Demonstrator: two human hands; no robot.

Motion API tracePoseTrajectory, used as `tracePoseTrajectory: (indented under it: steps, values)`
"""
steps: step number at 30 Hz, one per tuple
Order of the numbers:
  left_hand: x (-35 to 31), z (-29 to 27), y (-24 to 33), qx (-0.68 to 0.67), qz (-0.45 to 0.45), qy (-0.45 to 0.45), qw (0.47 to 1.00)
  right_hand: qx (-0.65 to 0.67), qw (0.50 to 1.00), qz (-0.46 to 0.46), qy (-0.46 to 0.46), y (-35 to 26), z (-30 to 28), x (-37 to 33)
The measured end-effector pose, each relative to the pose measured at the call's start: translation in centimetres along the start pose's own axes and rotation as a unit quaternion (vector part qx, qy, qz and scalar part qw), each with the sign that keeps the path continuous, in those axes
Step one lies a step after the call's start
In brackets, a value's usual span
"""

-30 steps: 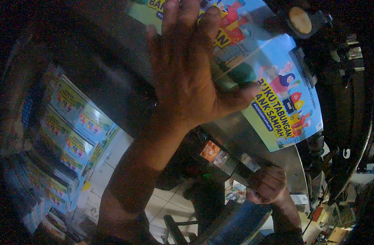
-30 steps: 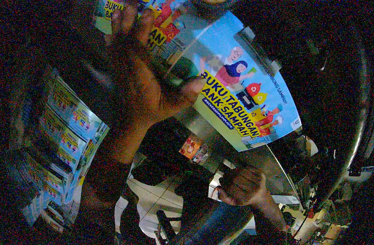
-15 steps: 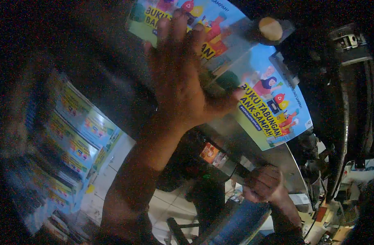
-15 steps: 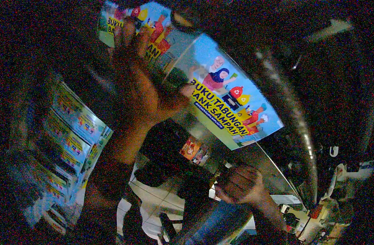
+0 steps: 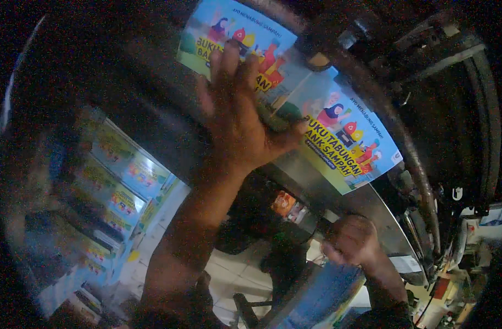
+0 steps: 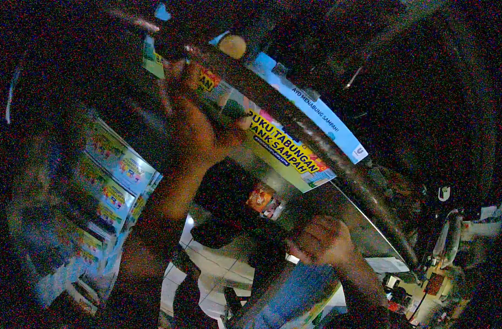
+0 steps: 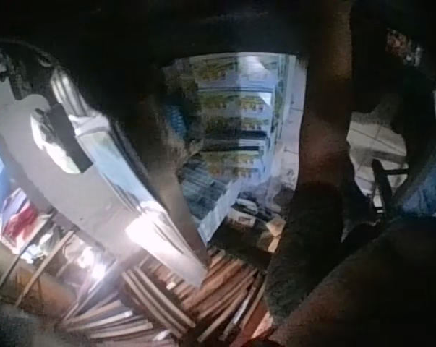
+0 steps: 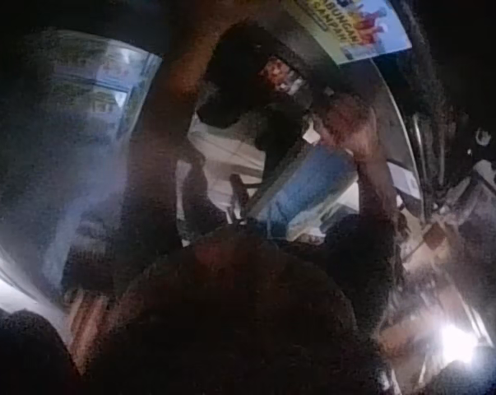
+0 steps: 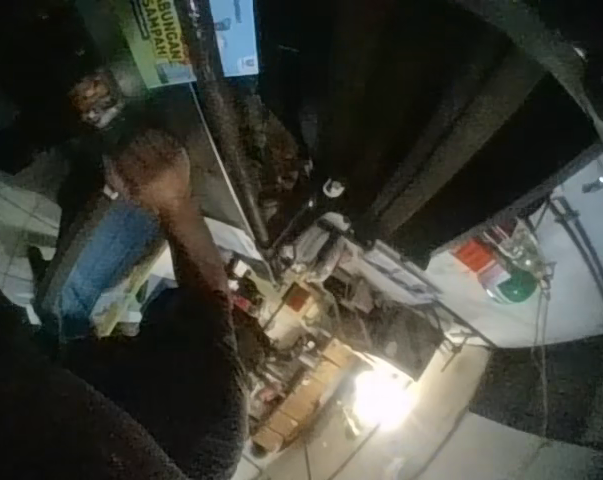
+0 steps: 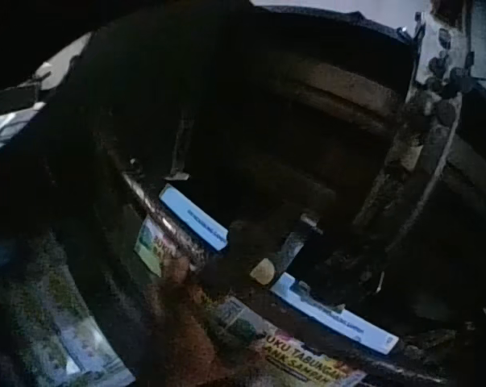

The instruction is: The person folds printed booklets by hand, aligns them into stacks, and feeds them into a machine.

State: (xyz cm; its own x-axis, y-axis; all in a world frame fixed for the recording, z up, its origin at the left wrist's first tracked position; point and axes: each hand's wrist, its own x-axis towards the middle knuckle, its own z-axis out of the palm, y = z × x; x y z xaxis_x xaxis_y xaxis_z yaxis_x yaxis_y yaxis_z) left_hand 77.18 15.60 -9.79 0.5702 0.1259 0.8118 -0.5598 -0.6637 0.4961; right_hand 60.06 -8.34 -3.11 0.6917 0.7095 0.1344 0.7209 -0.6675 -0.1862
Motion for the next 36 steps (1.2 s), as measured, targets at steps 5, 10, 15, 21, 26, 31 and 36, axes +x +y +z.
tracePoseTrajectory:
  steps: [5, 10, 15, 21, 26, 31, 36]
  values:
    - [0.7, -2.0, 2.1, 0.030, -0.013, -0.026, 0.999, 0.003, 1.000, 0.006, -0.011, 0.1, -0.4, -0.2]
    - [1.3, -4.5, 4.6, -0.408, -0.522, 0.105, 0.742, 0.004, 1.000, 0.021, 0.008, 0.2, -0.6, -0.3]
    - [2.5, -4.8, 2.0, -0.467, -0.655, 0.098, 0.585, 0.051, 0.998, 0.031, 0.011, 0.4, -0.5, 0.2]
    - [5.2, -5.7, -3.7, -0.524, -0.590, 0.145, 0.597, 0.071, 0.996, 0.036, 0.027, 0.3, -0.4, -0.2]
    - [6.4, -7.2, -3.2, -0.473, -0.637, 0.195, 0.577, 0.047, 0.995, 0.082, -0.014, 0.2, -0.2, -1.1]
    - [2.2, -9.8, -1.1, -0.500, -0.591, 0.209, 0.598, 0.042, 0.996, 0.070, -0.031, -0.8, -0.5, -1.2]
    - [-5.2, -17.2, -3.6, -0.458, -0.600, 0.308, 0.579, 0.084, 0.988, 0.103, -0.078, -0.1, 0.1, -2.1]
